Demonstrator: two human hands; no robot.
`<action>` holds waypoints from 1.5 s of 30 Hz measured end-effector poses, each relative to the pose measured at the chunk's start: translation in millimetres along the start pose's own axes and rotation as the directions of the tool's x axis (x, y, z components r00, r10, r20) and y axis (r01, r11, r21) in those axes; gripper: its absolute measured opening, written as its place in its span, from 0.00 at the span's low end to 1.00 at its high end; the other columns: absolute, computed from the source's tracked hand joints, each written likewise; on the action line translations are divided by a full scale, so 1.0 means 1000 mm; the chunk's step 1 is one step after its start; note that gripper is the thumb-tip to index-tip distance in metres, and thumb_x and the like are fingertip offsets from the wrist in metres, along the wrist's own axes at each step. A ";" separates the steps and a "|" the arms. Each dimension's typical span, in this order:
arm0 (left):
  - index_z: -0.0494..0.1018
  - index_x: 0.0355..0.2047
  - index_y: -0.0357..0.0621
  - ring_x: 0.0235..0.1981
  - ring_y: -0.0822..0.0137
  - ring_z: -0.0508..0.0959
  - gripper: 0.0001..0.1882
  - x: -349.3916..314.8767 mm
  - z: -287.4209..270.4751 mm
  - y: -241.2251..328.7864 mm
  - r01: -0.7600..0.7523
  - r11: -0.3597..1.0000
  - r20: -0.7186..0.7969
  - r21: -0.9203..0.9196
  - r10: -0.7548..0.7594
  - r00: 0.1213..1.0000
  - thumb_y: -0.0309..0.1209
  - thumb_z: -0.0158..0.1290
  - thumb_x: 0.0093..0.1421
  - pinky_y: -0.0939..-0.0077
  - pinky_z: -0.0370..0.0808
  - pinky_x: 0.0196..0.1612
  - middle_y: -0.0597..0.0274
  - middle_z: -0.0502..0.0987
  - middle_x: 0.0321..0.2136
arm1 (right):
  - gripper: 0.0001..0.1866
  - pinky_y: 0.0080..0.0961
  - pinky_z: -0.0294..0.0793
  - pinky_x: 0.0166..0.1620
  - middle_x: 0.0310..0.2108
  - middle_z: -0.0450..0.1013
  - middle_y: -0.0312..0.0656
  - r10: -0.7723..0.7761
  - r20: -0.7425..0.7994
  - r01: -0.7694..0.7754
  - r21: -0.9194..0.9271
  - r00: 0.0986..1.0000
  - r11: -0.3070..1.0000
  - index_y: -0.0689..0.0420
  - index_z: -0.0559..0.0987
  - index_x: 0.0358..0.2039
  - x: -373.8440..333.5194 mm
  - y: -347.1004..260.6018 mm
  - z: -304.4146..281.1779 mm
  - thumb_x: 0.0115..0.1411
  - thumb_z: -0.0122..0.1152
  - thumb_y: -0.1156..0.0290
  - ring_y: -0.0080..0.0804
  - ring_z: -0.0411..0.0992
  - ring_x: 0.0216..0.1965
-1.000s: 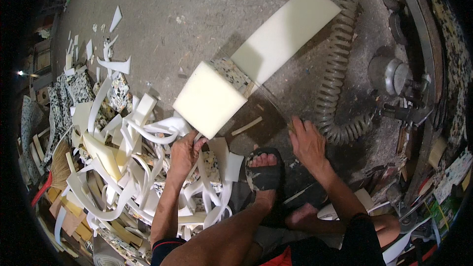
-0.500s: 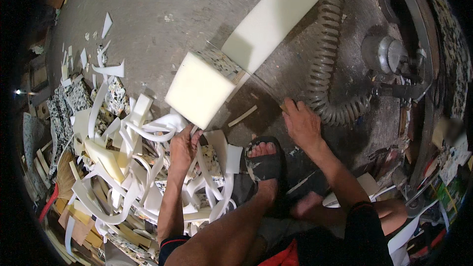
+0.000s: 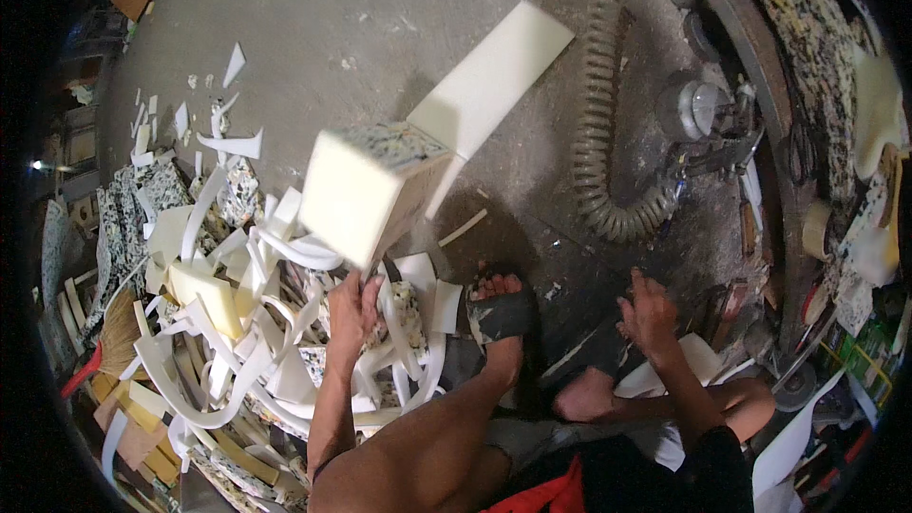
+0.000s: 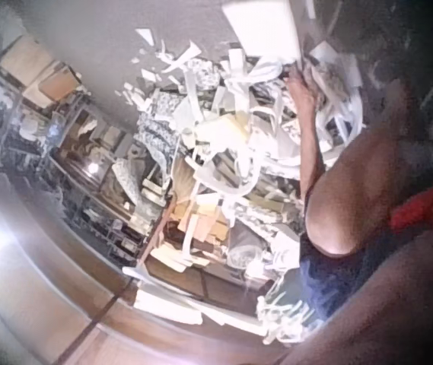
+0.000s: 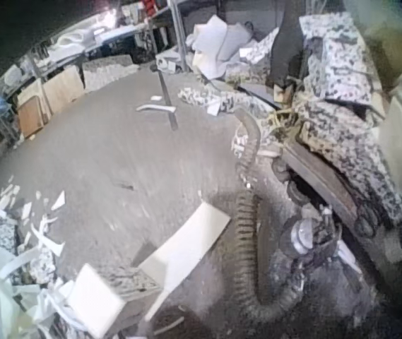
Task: The person sits on the floor and assembles small rectangular foam blocks by applying adhesive with a spray gun and pressing them together. They handle multiple blocks, spray adhesive on edges, and join them to form a larger unit.
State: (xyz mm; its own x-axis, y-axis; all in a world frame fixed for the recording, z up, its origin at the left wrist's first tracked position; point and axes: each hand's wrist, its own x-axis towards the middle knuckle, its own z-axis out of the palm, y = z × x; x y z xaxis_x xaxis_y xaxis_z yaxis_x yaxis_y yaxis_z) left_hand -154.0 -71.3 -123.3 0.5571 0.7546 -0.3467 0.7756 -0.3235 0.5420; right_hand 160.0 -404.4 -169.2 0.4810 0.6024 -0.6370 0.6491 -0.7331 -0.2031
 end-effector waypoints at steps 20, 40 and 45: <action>0.73 0.53 0.42 0.44 0.50 0.78 0.25 0.050 0.079 0.066 0.206 0.783 0.101 -0.588 -0.182 0.978 0.47 0.51 0.64 0.57 0.74 0.49 0.47 0.77 0.45 | 0.15 0.40 0.77 0.39 0.33 0.78 0.49 -0.050 -0.932 0.659 0.215 0.359 0.720 0.61 0.78 0.45 -0.146 0.038 -0.200 0.61 0.59 0.67 0.44 0.78 0.34; 0.71 0.46 0.42 0.21 0.68 0.70 0.25 0.067 0.075 0.056 0.284 0.329 0.112 -0.901 -0.457 0.882 0.53 0.38 0.73 0.70 0.69 0.23 0.65 0.69 0.23 | 0.22 0.43 0.78 0.42 0.36 0.78 0.52 0.019 -0.583 -0.075 -0.073 0.813 0.994 0.59 0.78 0.50 -0.165 0.107 -0.024 0.58 0.65 0.61 0.53 0.78 0.40; 0.72 0.43 0.43 0.21 0.69 0.69 0.25 0.075 0.091 0.073 0.237 0.324 0.042 -0.916 -0.509 0.860 0.53 0.38 0.73 0.69 0.68 0.22 0.64 0.70 0.22 | 0.31 0.49 0.74 0.50 0.52 0.68 0.56 -0.107 -0.204 0.080 -0.134 0.973 0.988 0.63 0.68 0.59 -0.028 0.076 0.018 0.54 0.66 0.74 0.58 0.69 0.53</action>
State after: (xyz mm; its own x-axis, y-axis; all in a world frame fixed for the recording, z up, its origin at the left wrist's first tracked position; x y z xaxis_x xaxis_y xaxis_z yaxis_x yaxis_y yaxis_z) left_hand -28.8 -90.3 -179.2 0.0967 0.7892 -0.6064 0.1117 0.5968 0.7945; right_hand 185.0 -482.4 -180.1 0.5188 0.7289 -0.4468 0.7587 -0.6334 -0.1523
